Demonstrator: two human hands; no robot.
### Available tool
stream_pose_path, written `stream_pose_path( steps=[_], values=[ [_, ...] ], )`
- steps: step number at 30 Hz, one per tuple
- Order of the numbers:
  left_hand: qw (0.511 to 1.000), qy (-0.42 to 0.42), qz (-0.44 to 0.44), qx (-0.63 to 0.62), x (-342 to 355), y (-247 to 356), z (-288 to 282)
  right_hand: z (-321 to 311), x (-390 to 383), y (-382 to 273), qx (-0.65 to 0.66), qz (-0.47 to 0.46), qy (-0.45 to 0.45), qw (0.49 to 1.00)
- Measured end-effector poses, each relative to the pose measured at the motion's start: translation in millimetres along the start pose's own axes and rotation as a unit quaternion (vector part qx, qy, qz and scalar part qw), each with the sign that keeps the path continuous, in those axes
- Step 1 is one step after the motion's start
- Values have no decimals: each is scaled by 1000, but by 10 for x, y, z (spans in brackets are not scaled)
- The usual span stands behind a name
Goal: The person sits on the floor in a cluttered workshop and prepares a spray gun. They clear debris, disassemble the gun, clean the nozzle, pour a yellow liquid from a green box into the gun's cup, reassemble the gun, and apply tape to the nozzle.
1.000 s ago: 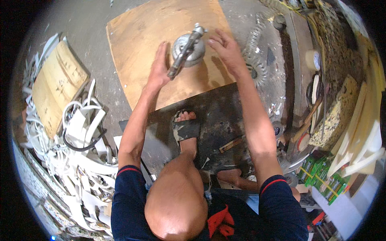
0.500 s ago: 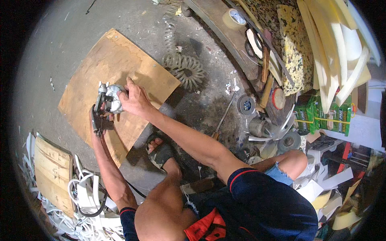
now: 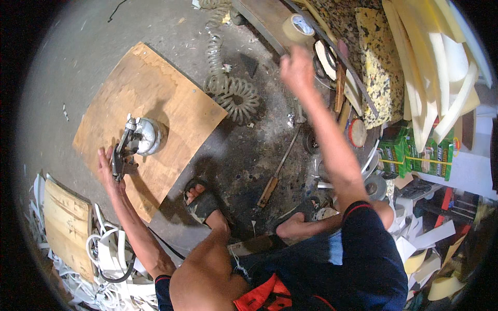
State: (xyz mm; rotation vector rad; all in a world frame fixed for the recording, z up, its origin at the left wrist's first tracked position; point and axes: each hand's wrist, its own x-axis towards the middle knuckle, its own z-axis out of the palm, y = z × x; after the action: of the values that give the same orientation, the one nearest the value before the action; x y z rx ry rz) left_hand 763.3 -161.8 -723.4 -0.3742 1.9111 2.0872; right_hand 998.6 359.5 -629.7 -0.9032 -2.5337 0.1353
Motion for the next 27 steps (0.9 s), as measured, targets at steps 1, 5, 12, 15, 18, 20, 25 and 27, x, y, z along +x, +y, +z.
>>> stream_pose_path(
  steps=[1,5,12,15,18,20,25,27],
  values=[
    [999,29,22,20,-70,53,-96,-88,190,218,-36,20,-7,999],
    [978,146,133,63,-538,374,-308,-120,738,711,-147,25,-45,988],
    [871,8,458,178,-1699,967,137,-218,1225,1017,-96,-69,-104,988],
    [917,-101,303,238,-2043,968,729,-449,1263,825,132,9,-140,981],
    [934,-236,248,103,-1998,771,1614,-760,1004,442,346,141,-188,908],
    [893,-308,288,156,-1975,764,2004,-963,569,110,420,152,-234,863],
    [886,-366,263,106,-2167,574,2521,-1255,-645,-805,543,133,-281,780],
    [899,-397,174,72,-2208,441,2478,-1234,-975,-1087,548,171,-267,774]
  ],
)
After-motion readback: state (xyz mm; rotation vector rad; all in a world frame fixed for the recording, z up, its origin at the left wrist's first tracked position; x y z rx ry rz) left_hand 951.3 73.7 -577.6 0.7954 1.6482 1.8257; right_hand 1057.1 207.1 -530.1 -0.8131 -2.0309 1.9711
